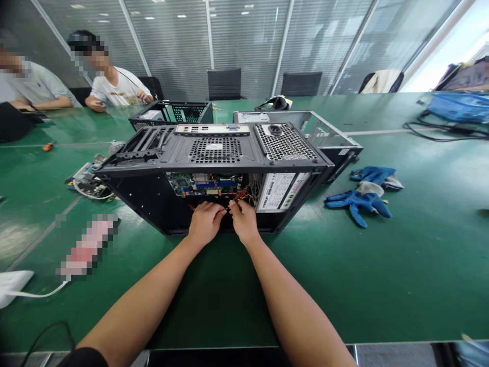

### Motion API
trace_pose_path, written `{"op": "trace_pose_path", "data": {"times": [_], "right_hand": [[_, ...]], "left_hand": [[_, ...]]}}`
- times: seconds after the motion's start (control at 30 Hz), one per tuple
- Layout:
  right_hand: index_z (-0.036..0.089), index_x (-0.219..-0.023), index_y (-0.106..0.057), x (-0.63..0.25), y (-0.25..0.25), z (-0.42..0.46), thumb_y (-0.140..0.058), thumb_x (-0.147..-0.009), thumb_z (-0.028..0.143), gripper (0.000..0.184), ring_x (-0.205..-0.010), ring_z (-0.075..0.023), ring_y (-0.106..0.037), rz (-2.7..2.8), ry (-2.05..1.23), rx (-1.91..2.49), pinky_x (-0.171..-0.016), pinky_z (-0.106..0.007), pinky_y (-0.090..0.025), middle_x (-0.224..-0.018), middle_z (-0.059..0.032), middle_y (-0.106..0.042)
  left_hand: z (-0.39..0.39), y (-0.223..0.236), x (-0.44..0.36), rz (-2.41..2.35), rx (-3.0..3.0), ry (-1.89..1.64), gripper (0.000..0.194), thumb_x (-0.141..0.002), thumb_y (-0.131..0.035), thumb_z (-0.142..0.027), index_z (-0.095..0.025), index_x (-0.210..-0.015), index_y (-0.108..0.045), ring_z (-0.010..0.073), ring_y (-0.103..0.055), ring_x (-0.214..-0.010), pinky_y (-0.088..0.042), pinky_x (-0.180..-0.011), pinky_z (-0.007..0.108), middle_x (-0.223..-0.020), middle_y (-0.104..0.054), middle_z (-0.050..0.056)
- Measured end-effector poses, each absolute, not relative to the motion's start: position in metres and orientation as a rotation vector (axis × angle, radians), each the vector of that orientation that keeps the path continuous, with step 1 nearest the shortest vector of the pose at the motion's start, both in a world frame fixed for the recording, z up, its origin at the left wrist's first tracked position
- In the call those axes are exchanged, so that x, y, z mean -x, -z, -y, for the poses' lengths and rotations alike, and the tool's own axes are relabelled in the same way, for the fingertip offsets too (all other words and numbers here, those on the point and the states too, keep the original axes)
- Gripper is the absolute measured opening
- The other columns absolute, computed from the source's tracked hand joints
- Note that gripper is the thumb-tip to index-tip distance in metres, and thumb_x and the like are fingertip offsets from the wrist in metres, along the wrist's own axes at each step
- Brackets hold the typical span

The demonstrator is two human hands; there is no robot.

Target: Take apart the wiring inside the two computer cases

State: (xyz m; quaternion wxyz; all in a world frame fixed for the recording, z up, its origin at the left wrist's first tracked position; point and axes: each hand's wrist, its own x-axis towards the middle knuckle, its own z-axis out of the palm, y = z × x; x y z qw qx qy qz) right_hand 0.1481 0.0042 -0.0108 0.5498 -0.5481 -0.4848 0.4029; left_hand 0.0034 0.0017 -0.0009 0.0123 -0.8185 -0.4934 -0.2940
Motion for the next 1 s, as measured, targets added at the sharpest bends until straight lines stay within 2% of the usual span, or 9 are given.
{"op": "trace_pose_path", "data": {"times": [0.4,0.73,1.0], "right_hand": [[0.022,-0.064,-0.053,-0.1478,0.0108,-0.0043,-0.060,-0.083,0.059,0.042,-0.056,-0.0147,-0.048,1.148,-0.907,1.310,-0.054,-0.029,-0.037,-0.060,-0.0004,-0.057],[0.021,-0.066,-0.054,-0.1493,0.0162,-0.0067,-0.059,-0.084,0.058,0.042,-0.058,-0.0163,-0.053,1.172,-0.914,1.295,-0.055,-0.029,-0.039,-0.061,-0.0015,-0.059],[0.021,-0.065,-0.056,-0.1491,0.0154,-0.0070,-0.061,-0.081,0.062,0.044,-0.056,-0.0150,-0.049,1.164,-0.881,1.300,-0.054,-0.029,-0.038,-0.058,-0.0007,-0.057]], "left_hand": [[-0.0035,0.0062,-0.0019,1.587,2.550,1.108,0.006,-0.091,-0.067,-0.027,-0.021,-0.089,-0.067,0.0211,-0.064,-0.081,-0.048,-0.078,0.036,-0.082,-0.072,0.002],[-0.0018,-0.0008,-0.0034,1.585,2.569,0.959,0.011,-0.095,-0.061,-0.027,-0.022,-0.089,-0.068,0.0221,-0.062,-0.082,-0.045,-0.074,0.035,-0.083,-0.072,0.003],[-0.0027,-0.0012,-0.0014,1.551,2.571,0.983,0.014,-0.095,-0.061,-0.031,-0.022,-0.089,-0.070,0.0219,-0.058,-0.084,-0.045,-0.077,0.035,-0.084,-0.070,0.003]]}}
